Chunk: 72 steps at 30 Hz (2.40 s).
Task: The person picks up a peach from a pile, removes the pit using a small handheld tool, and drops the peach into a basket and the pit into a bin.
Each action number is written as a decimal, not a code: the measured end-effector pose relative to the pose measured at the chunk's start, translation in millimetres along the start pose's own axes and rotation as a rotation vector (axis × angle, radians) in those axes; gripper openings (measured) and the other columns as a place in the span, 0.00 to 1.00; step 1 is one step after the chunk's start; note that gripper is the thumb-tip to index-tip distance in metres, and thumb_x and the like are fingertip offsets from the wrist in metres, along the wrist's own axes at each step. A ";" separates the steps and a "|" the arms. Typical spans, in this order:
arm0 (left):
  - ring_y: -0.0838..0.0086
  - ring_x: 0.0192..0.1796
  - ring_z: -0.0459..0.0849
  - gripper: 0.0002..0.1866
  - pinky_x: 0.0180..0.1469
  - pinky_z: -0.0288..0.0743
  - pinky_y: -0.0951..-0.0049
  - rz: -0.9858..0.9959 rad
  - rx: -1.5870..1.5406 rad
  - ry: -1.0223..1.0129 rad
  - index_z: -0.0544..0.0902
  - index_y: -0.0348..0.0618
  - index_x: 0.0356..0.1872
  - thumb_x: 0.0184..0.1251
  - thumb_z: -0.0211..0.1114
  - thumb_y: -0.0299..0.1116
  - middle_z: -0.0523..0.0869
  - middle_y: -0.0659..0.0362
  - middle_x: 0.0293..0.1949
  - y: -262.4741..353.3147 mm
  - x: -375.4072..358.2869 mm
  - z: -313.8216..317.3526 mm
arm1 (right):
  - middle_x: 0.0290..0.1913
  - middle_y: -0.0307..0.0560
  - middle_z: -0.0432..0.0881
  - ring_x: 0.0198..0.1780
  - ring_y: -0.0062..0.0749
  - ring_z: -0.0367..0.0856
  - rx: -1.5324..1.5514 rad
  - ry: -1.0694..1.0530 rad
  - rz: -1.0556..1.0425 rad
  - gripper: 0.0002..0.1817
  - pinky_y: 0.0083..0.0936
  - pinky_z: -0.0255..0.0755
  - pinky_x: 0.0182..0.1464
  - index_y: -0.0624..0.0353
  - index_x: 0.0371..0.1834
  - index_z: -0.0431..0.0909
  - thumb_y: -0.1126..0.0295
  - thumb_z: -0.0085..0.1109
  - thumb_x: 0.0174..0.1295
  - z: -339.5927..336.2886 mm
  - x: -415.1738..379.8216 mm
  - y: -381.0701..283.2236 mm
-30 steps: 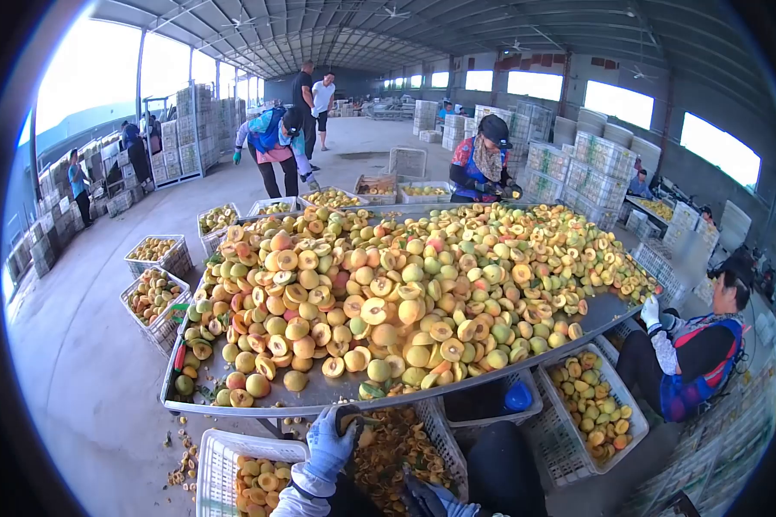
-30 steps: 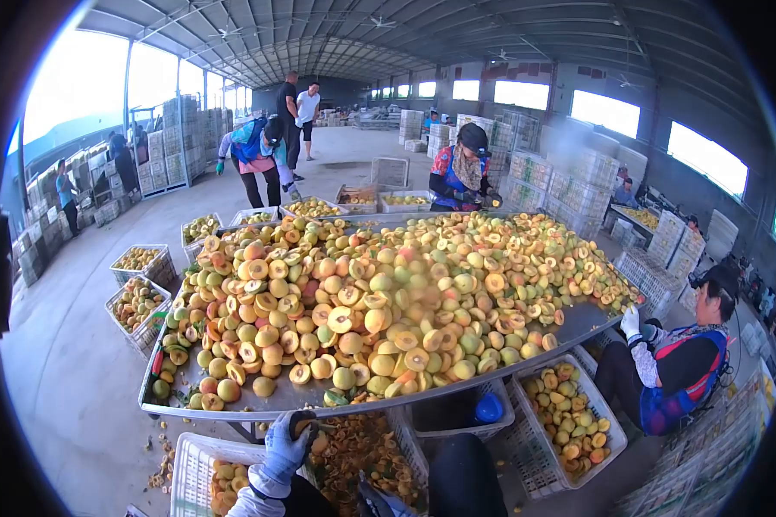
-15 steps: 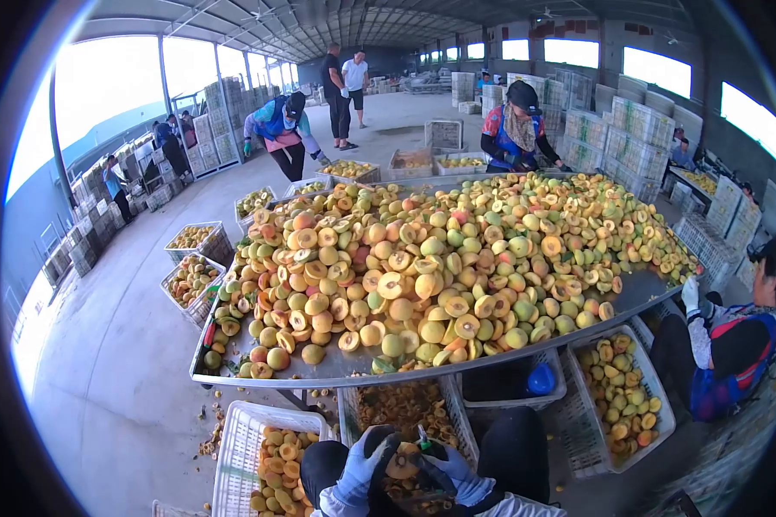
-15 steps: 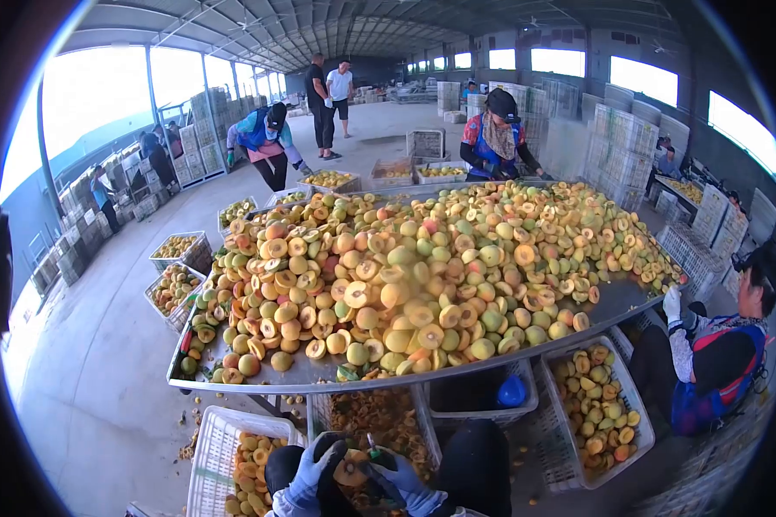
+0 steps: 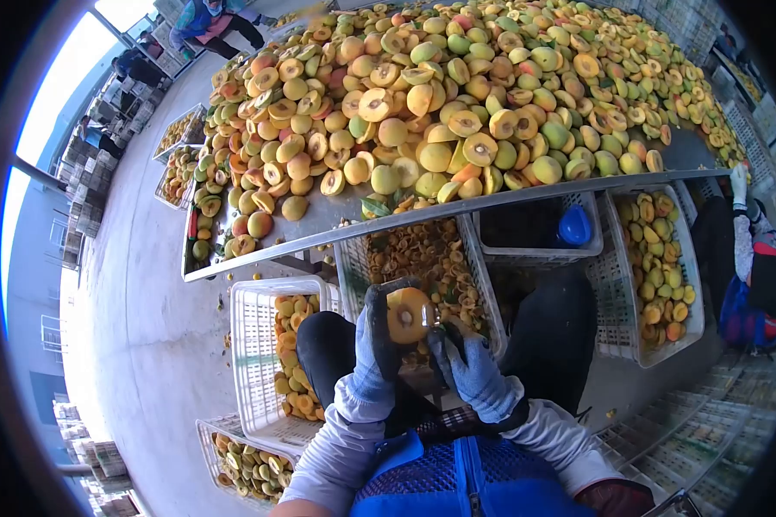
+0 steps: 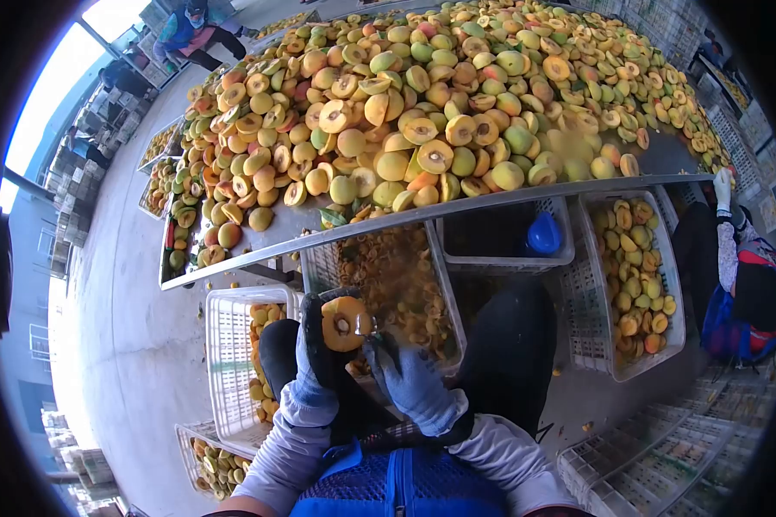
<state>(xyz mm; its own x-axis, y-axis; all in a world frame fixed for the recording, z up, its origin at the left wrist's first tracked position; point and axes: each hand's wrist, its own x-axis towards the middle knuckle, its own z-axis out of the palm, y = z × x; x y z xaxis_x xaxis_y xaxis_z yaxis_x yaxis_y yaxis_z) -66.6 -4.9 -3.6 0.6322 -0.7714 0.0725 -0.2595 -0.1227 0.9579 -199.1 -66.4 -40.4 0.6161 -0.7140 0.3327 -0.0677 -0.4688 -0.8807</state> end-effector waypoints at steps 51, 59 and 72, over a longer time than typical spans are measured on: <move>0.75 0.44 0.76 0.21 0.48 0.70 0.76 -0.095 -0.368 0.208 0.76 0.35 0.50 0.69 0.54 0.45 0.80 0.56 0.42 -4.9 -28.2 6.9 | 0.38 0.62 0.78 0.37 0.52 0.79 0.081 -0.128 0.025 0.17 0.36 0.73 0.39 0.69 0.51 0.67 0.68 0.51 0.64 16.3 -18.4 -24.4; 0.75 0.44 0.76 0.21 0.48 0.70 0.75 -0.094 -0.318 0.257 0.76 0.35 0.49 0.69 0.53 0.44 0.80 0.56 0.42 0.4 -32.1 14.2 | 0.34 0.63 0.77 0.36 0.57 0.78 0.214 -0.231 0.180 0.14 0.38 0.71 0.36 0.65 0.48 0.69 0.67 0.49 0.63 11.7 -13.2 -18.2; 0.73 0.44 0.79 0.15 0.48 0.71 0.74 0.023 -0.124 0.189 0.77 0.32 0.47 0.65 0.57 0.34 0.82 0.54 0.41 -11.1 -27.8 17.1 | 0.28 0.39 0.77 0.25 0.19 0.75 0.922 -0.482 0.885 0.14 0.19 0.69 0.26 0.58 0.48 0.72 0.60 0.46 0.69 0.5 -19.8 -15.7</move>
<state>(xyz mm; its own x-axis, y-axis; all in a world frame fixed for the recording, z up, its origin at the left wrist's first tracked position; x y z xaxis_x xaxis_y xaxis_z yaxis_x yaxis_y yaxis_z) -93.7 7.2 -21.0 0.7559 -0.6406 0.1349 -0.1915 -0.0194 0.9813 -209.8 -44.6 -33.3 0.8636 -0.2520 -0.4368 -0.1523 0.6954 -0.7023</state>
